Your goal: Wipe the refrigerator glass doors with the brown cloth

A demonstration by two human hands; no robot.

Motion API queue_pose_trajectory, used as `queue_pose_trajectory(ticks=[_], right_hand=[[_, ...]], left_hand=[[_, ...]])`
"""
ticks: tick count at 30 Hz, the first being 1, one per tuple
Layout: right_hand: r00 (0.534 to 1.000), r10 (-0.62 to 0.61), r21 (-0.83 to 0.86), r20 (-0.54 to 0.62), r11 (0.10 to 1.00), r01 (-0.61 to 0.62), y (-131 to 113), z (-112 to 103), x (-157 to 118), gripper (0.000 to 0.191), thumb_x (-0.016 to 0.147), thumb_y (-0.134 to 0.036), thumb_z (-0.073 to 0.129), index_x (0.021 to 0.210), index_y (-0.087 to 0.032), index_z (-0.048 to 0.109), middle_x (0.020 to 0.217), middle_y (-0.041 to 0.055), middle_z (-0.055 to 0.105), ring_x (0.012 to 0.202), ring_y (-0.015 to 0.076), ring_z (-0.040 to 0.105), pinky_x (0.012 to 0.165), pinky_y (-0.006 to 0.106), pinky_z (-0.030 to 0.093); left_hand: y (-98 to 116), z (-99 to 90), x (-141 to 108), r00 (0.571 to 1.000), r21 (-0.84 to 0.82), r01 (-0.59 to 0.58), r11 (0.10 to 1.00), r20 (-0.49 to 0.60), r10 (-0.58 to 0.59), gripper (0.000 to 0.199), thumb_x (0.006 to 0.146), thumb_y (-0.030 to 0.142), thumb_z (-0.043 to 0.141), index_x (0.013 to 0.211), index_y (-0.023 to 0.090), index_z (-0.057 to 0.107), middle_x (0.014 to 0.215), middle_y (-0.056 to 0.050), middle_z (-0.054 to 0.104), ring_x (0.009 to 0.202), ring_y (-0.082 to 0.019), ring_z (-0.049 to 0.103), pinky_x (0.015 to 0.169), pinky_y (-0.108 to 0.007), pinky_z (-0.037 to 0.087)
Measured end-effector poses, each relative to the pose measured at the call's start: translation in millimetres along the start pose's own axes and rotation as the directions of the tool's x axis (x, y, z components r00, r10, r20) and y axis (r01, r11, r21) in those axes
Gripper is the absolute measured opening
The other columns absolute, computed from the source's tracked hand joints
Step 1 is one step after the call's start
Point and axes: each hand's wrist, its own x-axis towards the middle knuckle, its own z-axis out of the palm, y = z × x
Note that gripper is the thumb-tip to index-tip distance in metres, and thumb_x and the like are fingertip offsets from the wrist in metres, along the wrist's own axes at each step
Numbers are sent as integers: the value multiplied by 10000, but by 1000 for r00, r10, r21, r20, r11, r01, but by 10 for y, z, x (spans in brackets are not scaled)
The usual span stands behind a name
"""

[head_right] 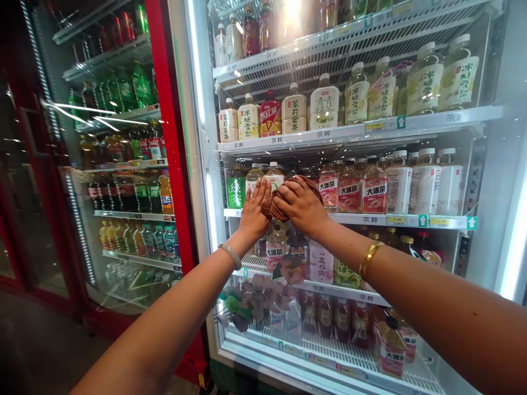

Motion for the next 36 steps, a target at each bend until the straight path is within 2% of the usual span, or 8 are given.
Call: queue_pose_trajectory(ticks=[4, 10, 17, 20, 23, 28, 31, 36], right_hand=[[995, -92, 47, 31, 995, 90, 294, -44, 302, 380, 978, -219, 492, 1296, -319, 675, 1389, 17, 615, 1340, 232, 473, 1299, 506, 331], [971, 234, 34, -48, 972, -233, 522, -26, 933, 348, 995, -276, 468, 1269, -254, 682, 1452, 82, 555, 1372, 311, 448, 1289, 596, 294], [1000, 2, 19, 22, 1000, -3, -108, 67, 310, 371, 996, -236, 452, 1259, -347, 689, 1380, 18, 610, 1357, 246, 452, 1319, 540, 291], [992, -120, 51, 39, 992, 117, -82, 48, 277, 350, 972, -219, 506, 1236, -337, 702, 1362, 9, 638, 1325, 232, 474, 1290, 500, 342], [994, -103, 58, 38, 993, 100, 206, 16, 635, 351, 974, -210, 505, 1252, -308, 695, 1362, 22, 627, 1316, 228, 485, 1289, 482, 334], [984, 175, 48, -31, 984, -173, 507, 84, 1254, 365, 1011, -253, 437, 1294, -164, 650, 1414, 137, 548, 1376, 318, 425, 1272, 628, 261], [980, 194, 55, -51, 980, -192, 290, 163, 1153, 339, 1012, -253, 447, 1276, -209, 656, 1430, 102, 544, 1388, 292, 407, 1298, 583, 232], [990, -133, -11, -35, 991, 133, -230, 215, 596, 320, 982, -223, 492, 1235, -272, 682, 1341, 54, 608, 1312, 253, 454, 1282, 538, 321]], left_hand=[[-87, -25, 7, 999, 36, -37, 999, 35, 36, 626, 1040, 224, 348, 1652, 118, 263, 1746, -112, 253, 1651, -242, 90, 1364, -554, 80], [-129, 4, 31, 998, 4, 58, 998, 11, -58, 615, 1060, 281, 344, 1636, 72, 291, 1729, -164, 293, 1648, -247, 112, 1371, -525, 116], [-235, -19, -95, 999, 15, 37, 999, 8, -38, 673, 1029, 225, 375, 1668, 121, 188, 1754, -133, 219, 1651, -216, 65, 1370, -492, 121], [-323, -48, -129, 999, 47, -20, 999, 39, 18, 673, 1026, 212, 377, 1663, 106, 187, 1753, -134, 220, 1649, -216, 57, 1368, -507, 104], [-406, -69, -108, 997, 69, -58, 996, 53, 54, 630, 1039, 227, 355, 1648, 107, 252, 1744, -120, 259, 1648, -208, 65, 1371, -504, 67], [-474, -45, -69, 998, 43, 55, 998, 19, -56, 616, 1068, 272, 307, 1655, 99, 244, 1754, -127, 226, 1649, -202, 74, 1374, -470, 96], [-512, -25, -127, 996, 28, 89, 996, -9, -89, 642, 1060, 258, 324, 1666, 90, 196, 1758, -139, 210, 1652, -216, 62, 1373, -481, 109], [-679, -26, -282, 1000, 40, 8, 999, 3, -8, 721, 1049, 284, 410, 1683, 122, 107, 1760, -142, 199, 1653, -227, 53, 1371, -491, 129]])
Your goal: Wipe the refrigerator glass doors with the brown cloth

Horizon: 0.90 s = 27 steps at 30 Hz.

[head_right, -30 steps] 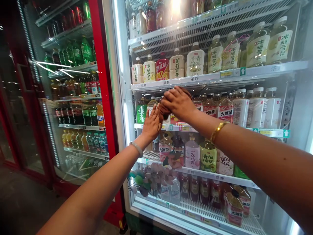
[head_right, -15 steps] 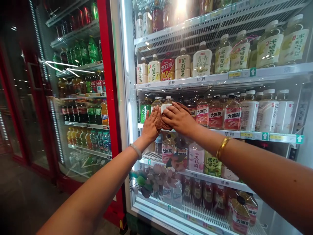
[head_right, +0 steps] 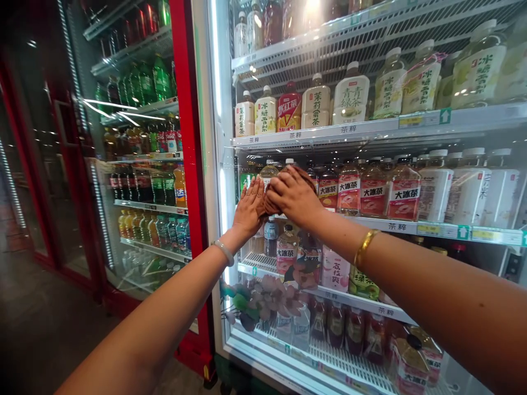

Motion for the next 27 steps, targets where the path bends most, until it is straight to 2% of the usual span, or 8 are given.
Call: queue_pose_trajectory(ticks=[4, 6, 9, 12, 14, 19, 24, 27], right_hand=[[990, -141, 14, 22, 990, 141, 100, -12, 107, 335, 969, -206, 511, 1248, -237, 694, 1331, 77, 628, 1277, 264, 478, 1245, 514, 361], [998, -60, 14, 37, 998, 59, 314, -4, 364, 360, 993, -213, 461, 1277, -212, 682, 1363, 98, 605, 1282, 268, 483, 1251, 534, 340], [982, 191, 43, 3, 981, -191, 555, 58, 741, 374, 1027, -256, 403, 1270, -171, 674, 1408, 122, 568, 1322, 286, 463, 1263, 577, 289], [953, 300, 76, -41, 952, -296, 465, 159, 845, 375, 1046, -281, 379, 1254, -166, 669, 1429, 119, 552, 1365, 301, 433, 1265, 600, 259], [963, 266, 92, -49, 961, -261, 232, 217, 731, 351, 1039, -273, 397, 1235, -200, 678, 1402, 95, 570, 1362, 288, 440, 1280, 586, 252], [1000, 4, 95, -22, 996, -2, -272, 261, 313, 315, 992, -223, 484, 1229, -227, 691, 1353, 83, 617, 1319, 259, 460, 1296, 535, 273], [994, -108, 49, -9, 993, 108, 78, 226, 556, 345, 991, -213, 473, 1266, -224, 681, 1358, 95, 617, 1276, 254, 489, 1255, 526, 321], [998, 50, 25, -30, 999, -49, 358, 253, 892, 377, 1032, -245, 381, 1262, -185, 673, 1368, 122, 591, 1297, 283, 485, 1242, 569, 323]], left_hand=[[-107, -4, -30, 999, 13, -39, 999, 13, 39, 673, 1068, 285, 349, 1680, 114, 127, 1755, -137, 225, 1651, -220, 65, 1375, -490, 120], [-117, -5, -15, 999, 14, -38, 999, 9, 38, 642, 1072, 278, 323, 1674, 111, 173, 1747, -132, 259, 1650, -217, 76, 1378, -490, 106], [-115, -9, 11, 1000, 6, -16, 1000, 9, 16, 619, 1081, 300, 306, 1659, 91, 233, 1739, -146, 277, 1650, -228, 76, 1379, -490, 98], [-150, -19, 10, 999, -12, 50, 999, -14, -50, 621, 1081, 303, 296, 1656, 75, 237, 1747, -160, 250, 1652, -237, 65, 1377, -487, 108], [-204, -29, -16, 997, -26, 74, 997, -20, -75, 623, 1069, 286, 312, 1658, 96, 240, 1753, -149, 242, 1654, -238, 72, 1375, -489, 114], [-348, -64, -127, 999, -44, 40, 998, 11, -39, 677, 1045, 274, 357, 1678, 142, 157, 1759, -140, 225, 1655, -243, 95, 1368, -507, 121], [-396, -81, -139, 1000, -34, 16, 999, 16, -16, 646, 1052, 251, 330, 1669, 122, 189, 1749, -144, 259, 1655, -235, 89, 1370, -512, 108], [-420, -58, -118, 1000, -53, 29, 998, 7, -28, 625, 1066, 280, 325, 1656, 97, 232, 1737, -162, 288, 1653, -233, 93, 1374, -496, 109]])
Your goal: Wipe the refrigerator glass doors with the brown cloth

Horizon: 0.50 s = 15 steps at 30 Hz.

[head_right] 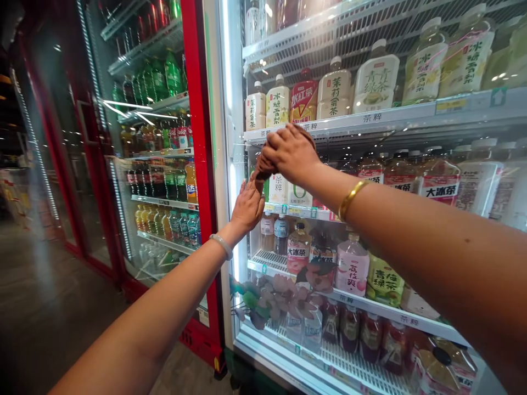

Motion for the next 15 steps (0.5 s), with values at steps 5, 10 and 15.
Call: queue_pose_trajectory(ticks=[5, 10, 15], right_hand=[[985, 164, 21, -53, 986, -163, -227, 132, 100, 350, 1032, -255, 386, 1211, -169, 675, 1381, 114, 582, 1336, 278, 459, 1258, 573, 289], [996, -81, -38, -50, 996, 79, -707, 163, -302, 313, 1005, -245, 452, 1203, -219, 693, 1310, 81, 635, 1268, 263, 495, 1274, 531, 305], [983, -182, -10, -14, 983, 182, -447, 108, -180, 323, 997, -237, 454, 1214, -236, 692, 1305, 63, 640, 1244, 249, 507, 1247, 497, 333]], left_hand=[[-75, 38, 7, 991, -70, 106, 992, -75, -111, 621, 1090, 318, 287, 1680, 164, 167, 1760, -137, 232, 1655, -234, 68, 1369, -512, 148], [-168, -3, -50, 992, -92, 95, 991, -72, -102, 626, 1090, 321, 313, 1686, 244, 135, 1759, -105, 253, 1652, -225, 128, 1359, -510, 182], [-245, -50, -64, 998, -37, 51, 998, -24, -52, 624, 1079, 293, 307, 1678, 202, 155, 1754, -127, 254, 1650, -228, 134, 1360, -513, 152]])
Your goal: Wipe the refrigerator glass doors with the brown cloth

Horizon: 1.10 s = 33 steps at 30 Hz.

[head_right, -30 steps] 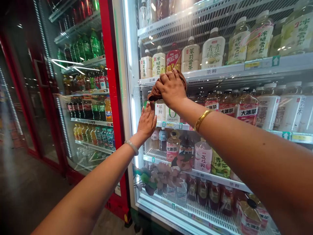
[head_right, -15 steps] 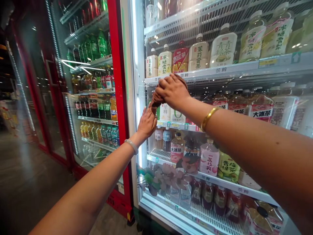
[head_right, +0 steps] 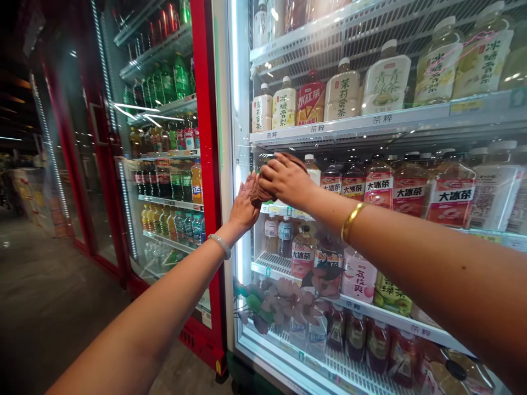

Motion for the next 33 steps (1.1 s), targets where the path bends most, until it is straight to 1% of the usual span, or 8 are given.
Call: queue_pose_trajectory(ticks=[5, 8, 14, 17, 21, 24, 29, 33], right_hand=[[970, 238, 6, -43, 971, -238, 356, 47, 306, 393, 1015, -253, 362, 1248, -196, 674, 1380, 117, 581, 1319, 302, 470, 1253, 600, 289], [962, 268, 24, -56, 963, -267, 132, 86, 283, 371, 1008, -251, 387, 1223, -232, 689, 1370, 90, 598, 1337, 298, 460, 1271, 604, 272], [996, 84, 33, 11, 996, -84, -338, 53, 35, 311, 1009, -251, 444, 1198, -255, 692, 1323, 52, 633, 1291, 248, 492, 1290, 518, 297], [999, 9, 27, 44, 1000, -11, -34, -27, 45, 329, 979, -198, 477, 1240, -249, 671, 1348, 52, 617, 1301, 241, 490, 1272, 519, 323], [974, 223, 25, 25, 974, -224, 607, -149, 117, 377, 964, -188, 472, 1296, -177, 652, 1412, 119, 564, 1371, 298, 444, 1259, 602, 288], [947, 319, 71, -40, 946, -316, 778, -182, 94, 360, 1019, -258, 418, 1245, -147, 675, 1404, 131, 572, 1371, 302, 438, 1265, 603, 249], [970, 236, 30, -53, 972, -235, 285, -162, -186, 298, 998, -247, 472, 1186, -214, 701, 1342, 82, 615, 1328, 265, 472, 1284, 540, 276], [999, 43, 23, -14, 999, -42, -55, -229, -490, 319, 968, -233, 521, 1238, -261, 690, 1341, 61, 631, 1317, 270, 482, 1251, 542, 352]], left_hand=[[-20, 20, 82, 998, 13, 57, 998, -29, -57, 628, 1071, 301, 317, 1665, 140, 192, 1756, -150, 235, 1654, -229, 92, 1368, -493, 130], [-16, 46, 107, 988, -16, 136, 991, -71, -136, 641, 1069, 305, 312, 1676, 170, 154, 1763, -130, 222, 1654, -219, 92, 1367, -494, 134], [-8, 37, 4, 990, -21, 125, 992, -57, -126, 638, 1065, 280, 332, 1677, 226, 161, 1762, -103, 229, 1651, -226, 110, 1359, -525, 160], [13, -5, -11, 995, 15, 102, 995, -19, -102, 645, 1065, 270, 323, 1684, 216, 149, 1766, -108, 208, 1652, -233, 101, 1361, -530, 146], [113, -20, 108, 998, 13, 67, 998, -4, -67, 645, 1086, 309, 291, 1696, 235, 94, 1780, -80, 162, 1652, -206, 74, 1370, -489, 117], [243, 30, 210, 999, -3, 52, 999, -10, -52, 650, 1084, 297, 282, 1696, 203, 83, 1782, -95, 140, 1653, -204, 49, 1371, -478, 107], [402, 123, 233, 996, -18, 78, 997, -50, -79, 695, 1053, 245, 323, 1692, 185, 56, 1777, -116, 146, 1654, -229, 29, 1368, -531, 89], [425, 115, 168, 997, -33, 68, 997, -32, -69, 700, 1069, 292, 326, 1695, 225, 18, 1784, -104, 113, 1653, -223, 14, 1365, -538, 100]])
